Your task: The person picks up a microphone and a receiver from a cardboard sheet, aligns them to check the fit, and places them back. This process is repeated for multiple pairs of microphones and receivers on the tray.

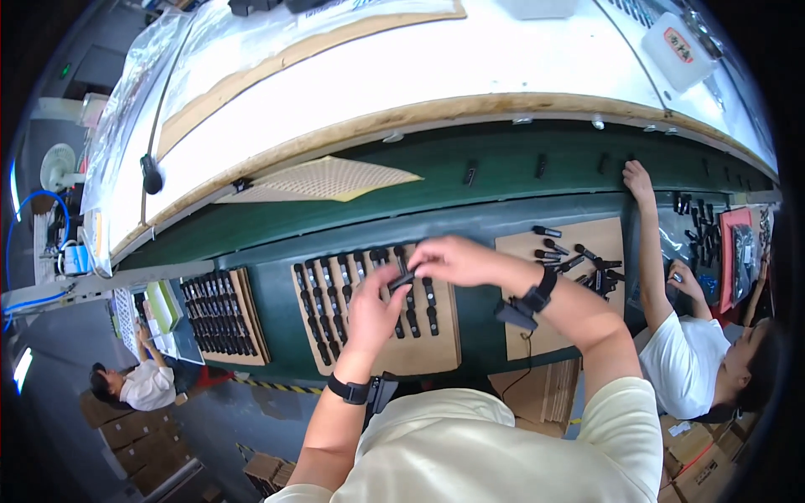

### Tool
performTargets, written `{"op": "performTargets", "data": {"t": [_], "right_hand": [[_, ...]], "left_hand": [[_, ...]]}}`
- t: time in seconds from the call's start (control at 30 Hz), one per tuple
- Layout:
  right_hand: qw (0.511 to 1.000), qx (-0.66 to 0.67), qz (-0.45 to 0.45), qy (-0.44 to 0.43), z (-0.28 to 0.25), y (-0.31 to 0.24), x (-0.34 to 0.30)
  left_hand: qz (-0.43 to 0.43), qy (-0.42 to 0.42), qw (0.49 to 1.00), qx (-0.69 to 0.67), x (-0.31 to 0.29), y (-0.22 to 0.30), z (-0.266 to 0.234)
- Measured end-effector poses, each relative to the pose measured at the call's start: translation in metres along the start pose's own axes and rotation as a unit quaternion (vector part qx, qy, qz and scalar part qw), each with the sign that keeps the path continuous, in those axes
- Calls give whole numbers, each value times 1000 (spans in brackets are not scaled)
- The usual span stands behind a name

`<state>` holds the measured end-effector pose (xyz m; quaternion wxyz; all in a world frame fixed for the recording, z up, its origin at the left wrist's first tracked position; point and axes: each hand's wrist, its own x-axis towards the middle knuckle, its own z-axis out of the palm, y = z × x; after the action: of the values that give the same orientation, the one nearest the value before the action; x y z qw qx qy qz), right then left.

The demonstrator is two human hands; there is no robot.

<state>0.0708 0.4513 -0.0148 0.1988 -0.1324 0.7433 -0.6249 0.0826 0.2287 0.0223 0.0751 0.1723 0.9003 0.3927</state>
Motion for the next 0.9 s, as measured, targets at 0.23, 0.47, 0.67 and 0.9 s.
{"op": "performTargets", "data": {"t": [0.23,0.47,0.67,0.9], "right_hand": [[948,-267,-32,168,-49,47,4],[816,-536,44,213,-105,121,33],[862,-441,109,223,-85,101,26],[964,-92,29,248,-7,-1,-42]], "left_hand": [[-66,-36,995,-61,-26,8,-4],[-67,5,990,-120,-44,26,-36],[-86,-1,970,-227,-51,24,-45],[-70,-17,959,-274,-60,21,-56]]}}
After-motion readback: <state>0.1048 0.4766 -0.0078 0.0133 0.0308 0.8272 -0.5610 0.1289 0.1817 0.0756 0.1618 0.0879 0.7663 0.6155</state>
